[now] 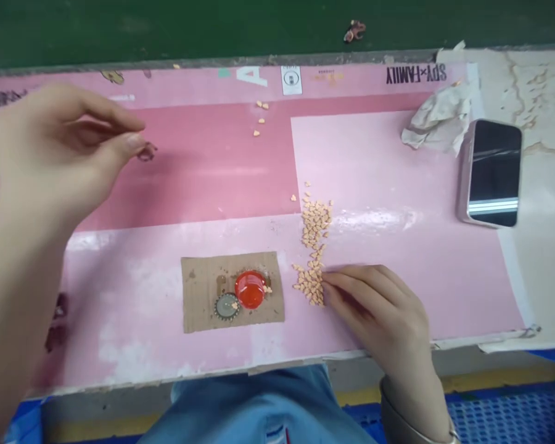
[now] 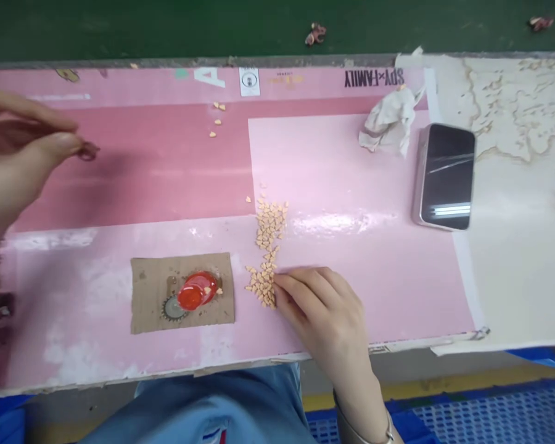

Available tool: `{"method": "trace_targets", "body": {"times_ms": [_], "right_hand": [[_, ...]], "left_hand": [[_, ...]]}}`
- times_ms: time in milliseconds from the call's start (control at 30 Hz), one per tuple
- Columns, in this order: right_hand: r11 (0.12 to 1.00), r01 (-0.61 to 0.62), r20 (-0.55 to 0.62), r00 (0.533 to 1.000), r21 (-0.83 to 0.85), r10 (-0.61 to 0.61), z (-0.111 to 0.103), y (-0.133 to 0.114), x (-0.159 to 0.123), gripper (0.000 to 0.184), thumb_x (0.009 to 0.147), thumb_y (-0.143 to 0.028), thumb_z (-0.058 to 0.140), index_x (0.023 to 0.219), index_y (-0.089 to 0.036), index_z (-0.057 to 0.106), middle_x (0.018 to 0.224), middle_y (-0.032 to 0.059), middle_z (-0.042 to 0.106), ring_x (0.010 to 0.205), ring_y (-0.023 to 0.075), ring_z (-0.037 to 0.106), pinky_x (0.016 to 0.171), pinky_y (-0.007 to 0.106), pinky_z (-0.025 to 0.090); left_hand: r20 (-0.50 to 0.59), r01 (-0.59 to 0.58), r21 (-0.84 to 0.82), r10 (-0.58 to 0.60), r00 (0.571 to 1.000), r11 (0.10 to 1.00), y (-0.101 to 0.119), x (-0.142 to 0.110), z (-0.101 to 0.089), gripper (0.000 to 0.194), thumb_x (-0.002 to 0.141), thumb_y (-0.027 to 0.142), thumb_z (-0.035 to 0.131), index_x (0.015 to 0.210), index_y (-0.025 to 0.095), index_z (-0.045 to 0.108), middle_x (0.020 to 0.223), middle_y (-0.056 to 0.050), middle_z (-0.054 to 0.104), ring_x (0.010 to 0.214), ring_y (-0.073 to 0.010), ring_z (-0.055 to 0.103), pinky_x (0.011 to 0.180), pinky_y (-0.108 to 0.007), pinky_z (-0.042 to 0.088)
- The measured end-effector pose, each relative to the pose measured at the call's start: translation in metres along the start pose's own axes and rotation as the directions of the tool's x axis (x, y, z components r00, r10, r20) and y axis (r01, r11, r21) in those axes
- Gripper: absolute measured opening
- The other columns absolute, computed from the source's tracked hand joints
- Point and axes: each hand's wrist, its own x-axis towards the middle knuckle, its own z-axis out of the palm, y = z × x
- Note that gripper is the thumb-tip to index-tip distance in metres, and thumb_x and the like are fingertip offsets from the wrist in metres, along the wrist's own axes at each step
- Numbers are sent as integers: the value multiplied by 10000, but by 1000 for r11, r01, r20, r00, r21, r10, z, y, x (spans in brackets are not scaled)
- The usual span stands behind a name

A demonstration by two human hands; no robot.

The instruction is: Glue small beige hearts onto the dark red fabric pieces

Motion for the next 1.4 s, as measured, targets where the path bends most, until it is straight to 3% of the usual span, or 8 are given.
{"method": "trace_targets", "body": {"times_ms": [267, 433, 633, 733, 767, 1100, 1267, 1400], "right_hand": [[993, 73, -16, 997, -95, -75, 6, 0, 7, 110, 989, -95, 635, 975, -199, 671, 847, 31, 764, 715, 158, 703, 669, 296, 584], [994, -63, -48, 997, 94, 68, 4, 0, 8, 122, 965, -93, 659, 960, -214, 671, 872, 27, 756, 757, 143, 723, 681, 247, 605], [840, -167, -26, 977, 516, 210, -3, -22, 16, 130, 960, -98, 645, 902, -213, 662, 769, -15, 679, 685, 101, 661, 601, 180, 566], [734, -146, 9, 982, 663, 187, -1, -43, 23, 131, 976, -117, 620, 884, -206, 648, 754, -12, 670, 701, 107, 669, 643, 194, 597], [702, -134, 23, 986, 699, 166, 0, -51, 25, 126, 978, -124, 621, 883, -203, 646, 759, -8, 674, 697, 106, 668, 646, 198, 603], [791, 111, -59, 994, 602, -94, 7, -91, 27, 178, 887, -18, 646, 946, -185, 661, 768, 4, 723, 651, 109, 679, 615, 214, 614], [825, 143, -90, 990, 546, -112, 10, -96, 19, 160, 897, -28, 626, 949, -173, 671, 771, 17, 720, 652, 114, 677, 626, 225, 625], [843, 190, -33, 979, 503, -201, 4, -92, 18, 125, 949, -53, 631, 985, -154, 695, 839, 28, 756, 766, 109, 710, 748, 215, 646]], "left_hand": [[75, 29, 349, -58, 996, 937, 0, 136, 46, 494, 954, 390, 532, 1053, -74, 672, 1125, 18, 736, 1139, -220, 744, 1040, -367, 551], [68, 27, 432, -63, 996, 901, 14, 152, 56, 356, 918, 271, 582, 635, 136, 414, 1241, -2, 636, 1353, -249, 620, 1163, -399, 482], [316, -329, 313, 229, 921, 891, 59, 27, 12, 458, 1010, 346, 353, 818, 45, 641, 1043, 72, 617, 1343, -176, 587, 1215, -474, 338], [458, -667, -186, 664, 591, 722, 77, -68, -12, 279, 1018, 304, 539, 872, 183, 745, 845, 20, 725, 892, -191, 694, 906, -381, 599], [487, -632, -257, 663, 569, 731, 81, -94, -18, 225, 1011, 257, 559, 898, 191, 742, 836, 0, 740, 830, -190, 682, 841, -342, 604], [235, -276, -377, 380, 895, 884, 70, -188, -26, 212, 858, 16, 562, 885, 226, 586, 711, 15, 683, 692, -151, 578, 753, -269, 537], [313, -22, -594, 256, 915, 804, 69, -196, -19, 173, 844, 64, 565, 744, 206, 566, 649, -4, 629, 645, -151, 560, 668, -266, 509], [545, 348, -693, 142, 827, 631, 62, -195, -18, 298, 897, 203, 606, 608, 189, 535, 596, -15, 577, 648, -157, 540, 640, -267, 455]]}}
